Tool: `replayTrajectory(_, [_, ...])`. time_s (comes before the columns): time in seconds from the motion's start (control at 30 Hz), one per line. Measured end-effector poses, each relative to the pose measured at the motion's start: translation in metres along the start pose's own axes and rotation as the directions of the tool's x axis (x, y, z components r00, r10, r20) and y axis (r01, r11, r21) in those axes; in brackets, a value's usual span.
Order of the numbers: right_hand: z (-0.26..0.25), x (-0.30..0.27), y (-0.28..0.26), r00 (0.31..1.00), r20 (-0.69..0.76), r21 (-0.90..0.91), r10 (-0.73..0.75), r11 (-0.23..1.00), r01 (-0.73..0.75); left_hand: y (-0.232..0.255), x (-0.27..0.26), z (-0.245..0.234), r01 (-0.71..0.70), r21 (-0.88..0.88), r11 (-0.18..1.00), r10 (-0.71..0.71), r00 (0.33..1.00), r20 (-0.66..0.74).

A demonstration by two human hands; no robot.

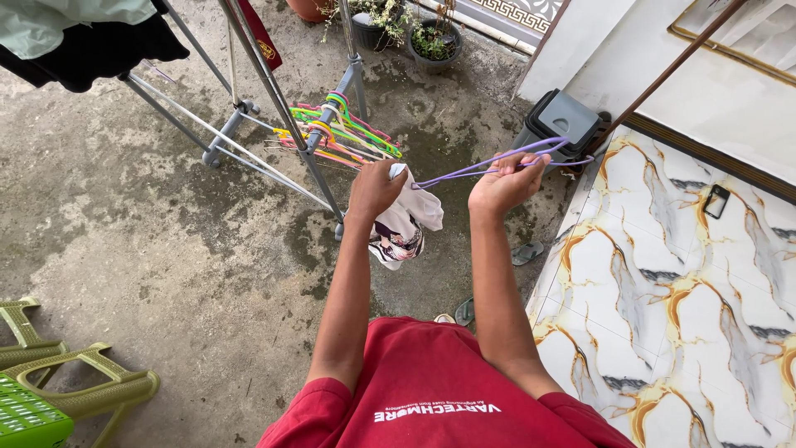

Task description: Hang clothes from a laundry basket onto a drying rack using plastic hangers.

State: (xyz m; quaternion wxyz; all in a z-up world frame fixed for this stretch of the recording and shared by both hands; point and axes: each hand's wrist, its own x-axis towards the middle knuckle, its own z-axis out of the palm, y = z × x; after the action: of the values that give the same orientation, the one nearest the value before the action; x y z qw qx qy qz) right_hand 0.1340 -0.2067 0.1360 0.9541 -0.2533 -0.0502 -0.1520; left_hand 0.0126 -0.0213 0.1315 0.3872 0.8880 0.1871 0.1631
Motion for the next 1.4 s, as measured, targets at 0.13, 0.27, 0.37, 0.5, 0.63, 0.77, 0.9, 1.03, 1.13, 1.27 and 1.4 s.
replayTrajectory(0.13, [0.003, 0.001, -0.002, 0.998, -0.056, 0.027, 0.024, 0.999, -0.022, 0.006, -0.003, 0.003, -0.001, -0.016, 1.0, 0.001, 1.0, 0.005])
replayTrajectory(0.27, [-0.007, -0.008, 0.013, 0.997, -0.078, -0.092, -0.011, 0.996, 0.004, 0.009, -0.002, 0.005, -0.012, -0.072, 0.997, 0.014, 0.999, 0.029])
replayTrajectory(0.37, [-0.024, -0.015, 0.027, 0.996, -0.051, -0.284, -0.074, 0.957, 0.057, 0.012, -0.003, 0.002, -0.024, -0.12, 0.993, 0.03, 0.998, 0.047])
replayTrajectory(0.5, [-0.053, -0.022, 0.049, 0.998, 0.053, -0.425, -0.029, 0.904, 0.048, 0.01, -0.001, -0.001, -0.026, -0.208, 0.978, 0.034, 0.999, 0.034])
replayTrajectory(0.63, [-0.063, -0.031, 0.047, 0.99, 0.136, -0.524, 0.04, 0.851, 0.037, 0.005, -0.001, -0.005, -0.037, -0.339, 0.94, 0.042, 0.999, 0.008])
replayTrajectory(0.77, [-0.067, -0.031, 0.055, 0.988, 0.018, -0.349, 0.151, 0.927, -0.135, 0.017, -0.004, -0.01, -0.07, -0.42, 0.905, 0.086, 0.996, 0.019])
replayTrajectory(0.9, [-0.066, -0.03, 0.062, 0.995, 0.015, -0.326, 0.097, 0.941, -0.087, 0.024, -0.004, -0.012, 0.006, -0.453, 0.892, 0.038, 0.996, 0.087])
replayTrajectory(1.03, [-0.073, -0.035, 0.06, 0.994, 0.052, -0.427, 0.092, 0.902, -0.062, 0.022, -0.005, -0.014, -0.052, -0.515, 0.856, 0.088, 0.995, 0.045])
replayTrajectory(1.13, [-0.077, -0.035, 0.06, 0.992, 0.027, -0.441, 0.123, 0.892, -0.099, 0.018, -0.004, -0.01, -0.091, -0.545, 0.833, 0.122, 0.992, 0.021])
replayTrajectory(1.27, [-0.043, -0.029, 0.044, 0.964, -0.135, -0.159, 0.227, 0.956, -0.247, 0.025, -0.008, -0.01, -0.093, -0.523, 0.848, 0.122, 0.992, 0.022])
replayTrajectory(1.4, [-0.028, -0.025, 0.035, 0.994, -0.081, -0.173, 0.071, 0.981, -0.084, 0.027, -0.009, -0.007, -0.087, -0.557, 0.826, 0.137, 0.989, 0.048])
